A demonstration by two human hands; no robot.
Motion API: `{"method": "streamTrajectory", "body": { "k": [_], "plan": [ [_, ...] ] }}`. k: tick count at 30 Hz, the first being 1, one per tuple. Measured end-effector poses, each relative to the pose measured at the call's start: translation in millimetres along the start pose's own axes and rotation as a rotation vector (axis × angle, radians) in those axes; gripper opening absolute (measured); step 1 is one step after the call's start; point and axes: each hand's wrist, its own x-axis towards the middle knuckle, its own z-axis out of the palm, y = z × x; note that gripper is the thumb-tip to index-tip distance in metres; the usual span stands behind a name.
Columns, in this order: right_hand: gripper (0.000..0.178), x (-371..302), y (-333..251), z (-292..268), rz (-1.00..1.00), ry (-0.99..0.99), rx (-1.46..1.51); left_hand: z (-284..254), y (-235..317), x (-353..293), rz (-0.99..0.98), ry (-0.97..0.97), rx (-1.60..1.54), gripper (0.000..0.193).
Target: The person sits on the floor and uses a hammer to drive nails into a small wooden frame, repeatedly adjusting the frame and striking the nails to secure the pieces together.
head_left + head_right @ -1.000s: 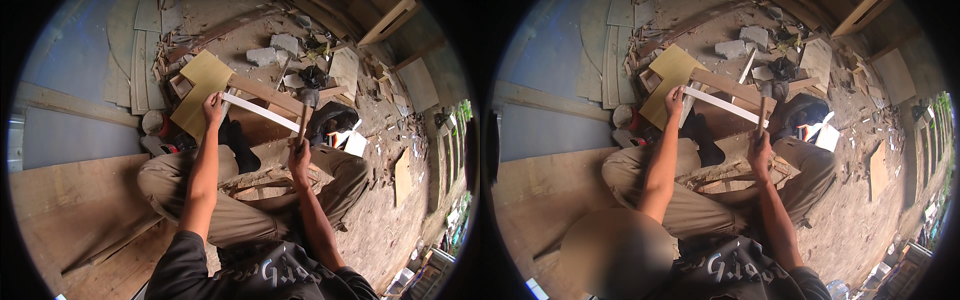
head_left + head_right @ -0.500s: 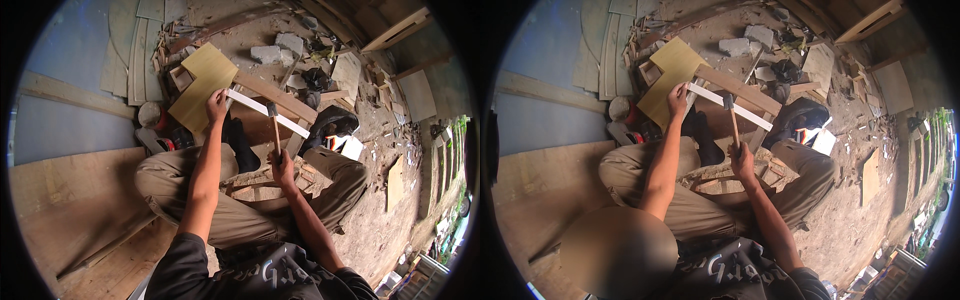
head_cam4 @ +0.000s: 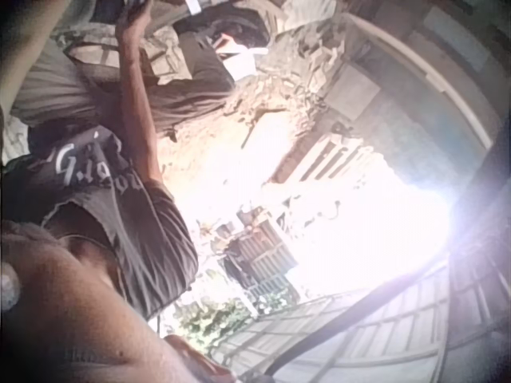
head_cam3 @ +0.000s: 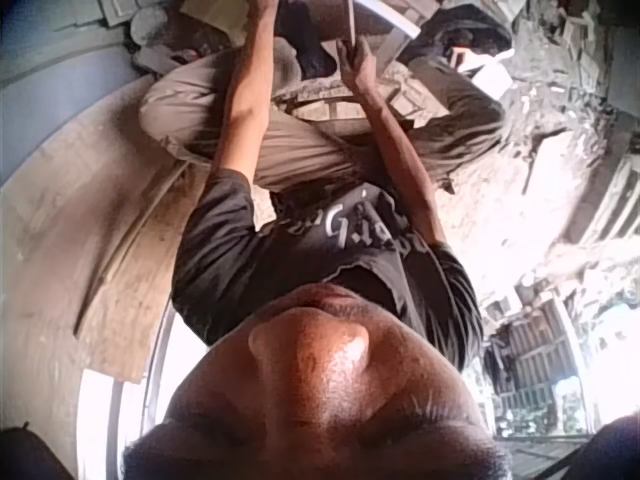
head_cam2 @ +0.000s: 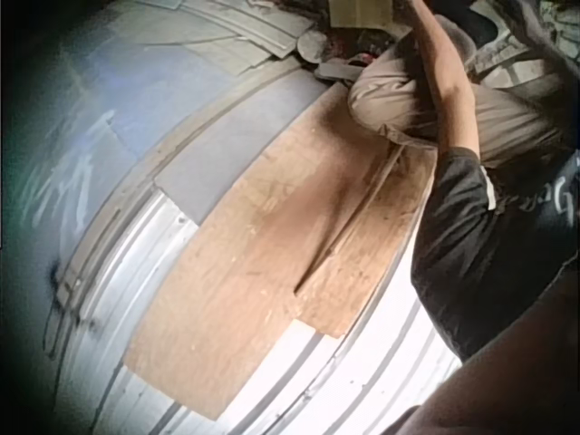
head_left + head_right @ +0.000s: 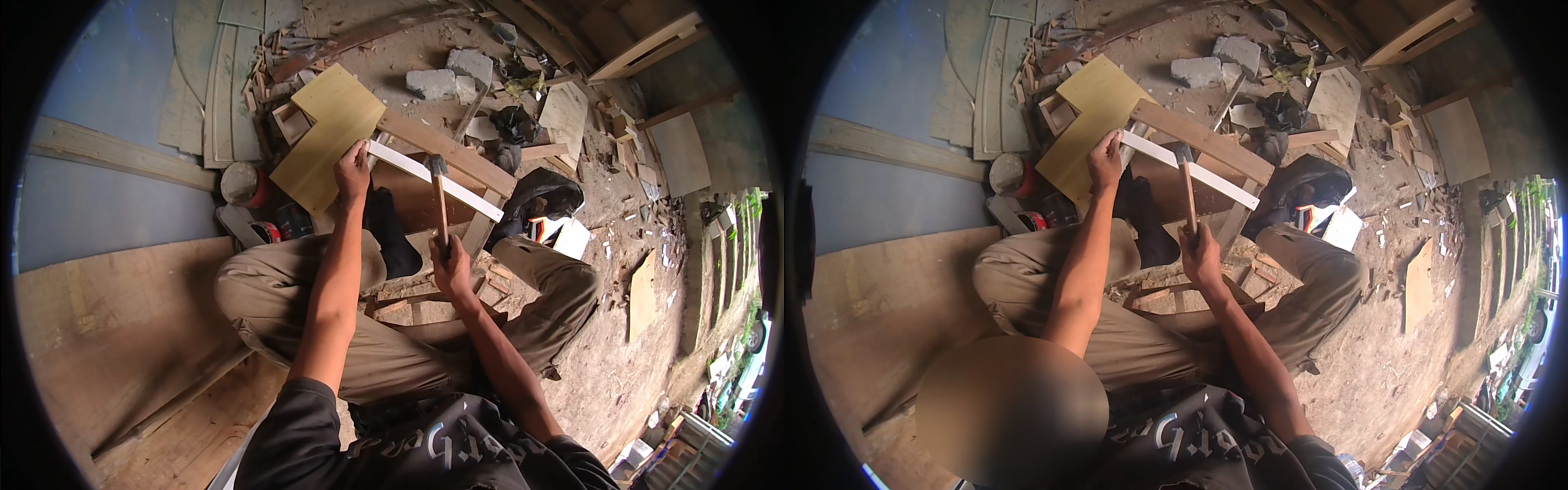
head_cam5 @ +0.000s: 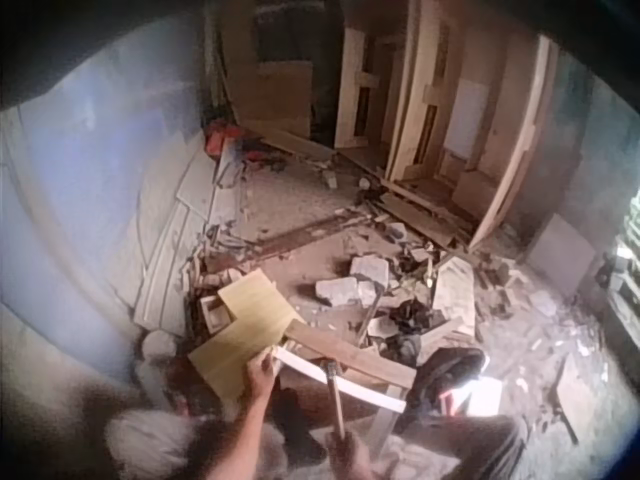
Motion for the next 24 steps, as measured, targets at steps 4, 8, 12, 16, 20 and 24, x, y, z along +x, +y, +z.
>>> {"method": "streamTrajectory", "body": {
  "k": [4, 8, 12, 16, 20, 24],
  "plan": [
    [0.029, 18, -50, 19, 0.018, -0.025, 0.059, -1, -8, -2, 0.119, 0.055, 0.122, 0.018],
    [0.029, 41, -58, 39, -0.076, -0.091, 0.007, 1, -16, -3, 0.011, 0.008, 0.095, 0.018],
    [0.027, 60, -63, 49, -0.187, -0.119, -0.058, 2, -12, -2, 0.044, 0.033, 0.098, 0.018],
    [0.026, 66, -65, 59, -0.237, -0.113, -0.033, -1, -3, -3, -0.059, -0.021, 0.071, 0.017],
    [0.027, 70, -60, 65, -0.254, -0.125, -0.095, -5, -5, -2, -0.026, -0.018, 0.197, 0.015],
    [0.027, 67, -75, 61, -0.177, -0.141, -0.066, -4, -2, -4, -0.070, 0.016, 0.070, 0.015]
  ]
}}
